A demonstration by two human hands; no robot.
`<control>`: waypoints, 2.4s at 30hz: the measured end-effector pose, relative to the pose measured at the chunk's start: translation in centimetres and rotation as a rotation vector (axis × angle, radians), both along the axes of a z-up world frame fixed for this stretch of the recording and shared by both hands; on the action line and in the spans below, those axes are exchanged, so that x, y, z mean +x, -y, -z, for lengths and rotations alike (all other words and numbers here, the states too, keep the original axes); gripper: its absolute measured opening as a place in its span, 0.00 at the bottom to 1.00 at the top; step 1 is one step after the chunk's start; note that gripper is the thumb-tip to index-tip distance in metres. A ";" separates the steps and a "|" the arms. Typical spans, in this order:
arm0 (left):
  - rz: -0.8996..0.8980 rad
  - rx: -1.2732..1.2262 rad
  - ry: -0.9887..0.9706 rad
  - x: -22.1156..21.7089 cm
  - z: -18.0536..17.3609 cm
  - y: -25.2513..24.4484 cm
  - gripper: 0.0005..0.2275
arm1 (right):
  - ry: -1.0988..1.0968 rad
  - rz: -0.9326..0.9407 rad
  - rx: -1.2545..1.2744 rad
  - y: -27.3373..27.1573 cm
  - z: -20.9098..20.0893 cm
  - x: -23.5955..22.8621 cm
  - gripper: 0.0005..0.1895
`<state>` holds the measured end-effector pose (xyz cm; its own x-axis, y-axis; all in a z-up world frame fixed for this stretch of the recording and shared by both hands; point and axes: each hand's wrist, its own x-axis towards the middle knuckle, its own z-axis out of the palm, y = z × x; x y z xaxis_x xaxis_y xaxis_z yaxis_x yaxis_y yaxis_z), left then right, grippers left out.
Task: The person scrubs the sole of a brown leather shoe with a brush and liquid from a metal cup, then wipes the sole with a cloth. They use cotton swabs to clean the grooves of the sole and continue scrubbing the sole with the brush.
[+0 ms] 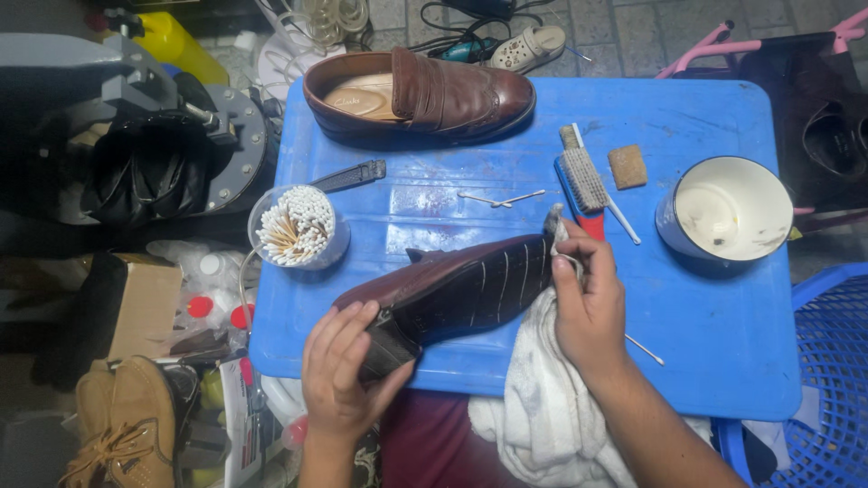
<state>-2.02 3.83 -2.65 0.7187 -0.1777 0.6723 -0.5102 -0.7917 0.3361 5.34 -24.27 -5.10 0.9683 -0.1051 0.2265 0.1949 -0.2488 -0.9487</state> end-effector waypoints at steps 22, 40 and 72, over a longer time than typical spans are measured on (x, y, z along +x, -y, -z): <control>-0.020 -0.121 -0.065 -1.2 0.1 1.6 0.47 | 0.490 -0.447 -0.461 -8.3 -4.9 -3.5 0.15; -0.066 -0.140 -0.245 -0.7 -1.5 1.2 0.49 | 0.012 -0.153 -0.041 -1.6 -2.8 0.0 0.15; 0.019 -0.472 -0.270 3.3 -3.2 0.2 0.44 | 0.080 -0.196 0.143 -0.1 -2.1 1.6 0.04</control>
<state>1.31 3.67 0.58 0.8765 0.0844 0.4740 -0.3691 -0.5142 0.7742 6.98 -24.16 -3.02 0.9530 0.0466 0.2993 0.3018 -0.0633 -0.9513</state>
